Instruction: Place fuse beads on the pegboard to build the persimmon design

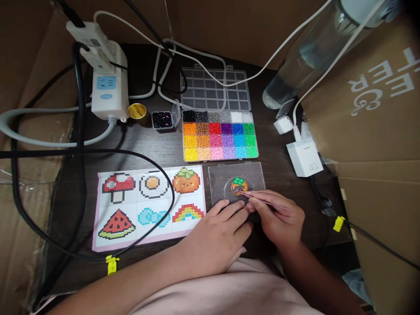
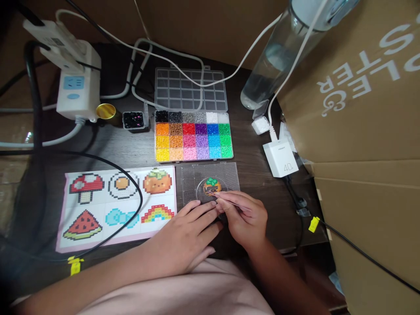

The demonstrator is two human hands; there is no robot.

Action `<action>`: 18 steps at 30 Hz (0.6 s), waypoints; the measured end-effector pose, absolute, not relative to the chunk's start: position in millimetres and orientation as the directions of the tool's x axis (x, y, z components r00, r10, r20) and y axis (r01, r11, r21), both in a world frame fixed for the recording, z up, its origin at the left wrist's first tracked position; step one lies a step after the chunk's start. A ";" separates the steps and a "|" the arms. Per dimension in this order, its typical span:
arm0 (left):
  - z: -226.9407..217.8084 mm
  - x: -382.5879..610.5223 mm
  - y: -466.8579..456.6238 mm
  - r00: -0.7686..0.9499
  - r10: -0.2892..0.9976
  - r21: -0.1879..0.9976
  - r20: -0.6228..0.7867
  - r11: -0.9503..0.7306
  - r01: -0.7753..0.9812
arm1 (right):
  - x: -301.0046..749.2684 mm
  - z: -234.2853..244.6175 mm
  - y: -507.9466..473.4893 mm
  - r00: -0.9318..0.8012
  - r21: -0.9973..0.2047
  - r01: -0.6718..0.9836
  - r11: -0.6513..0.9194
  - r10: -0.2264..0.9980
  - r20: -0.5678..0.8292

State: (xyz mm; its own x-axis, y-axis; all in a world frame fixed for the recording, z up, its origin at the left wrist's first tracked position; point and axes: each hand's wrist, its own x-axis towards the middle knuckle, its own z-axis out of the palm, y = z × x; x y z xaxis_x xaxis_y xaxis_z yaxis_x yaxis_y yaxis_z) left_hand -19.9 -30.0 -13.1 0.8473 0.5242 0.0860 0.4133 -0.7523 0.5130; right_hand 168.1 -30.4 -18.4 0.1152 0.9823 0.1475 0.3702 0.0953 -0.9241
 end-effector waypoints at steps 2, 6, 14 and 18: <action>-13.1 -19.8 -30.1 0.848 0.523 0.512 0.087 -0.753 0.412 | 168.1 -17.5 -30.4 0.117 -0.925 0.369 0.094 0.982 0.147; -12.5 -19.6 -30.2 0.842 0.533 0.508 0.086 -0.750 0.423 | 167.6 -15.9 -31.3 0.144 -0.932 0.349 0.094 0.978 0.152; -11.2 -20.9 -29.0 0.841 0.534 0.502 0.092 -0.754 0.424 | 170.3 -9.2 -26.5 0.268 -0.990 0.138 0.008 0.962 0.045; -11.6 -21.1 -29.2 0.839 0.535 0.499 0.094 -0.755 0.425 | 178.4 -0.1 -13.1 0.339 -1.000 -0.011 0.007 0.941 0.003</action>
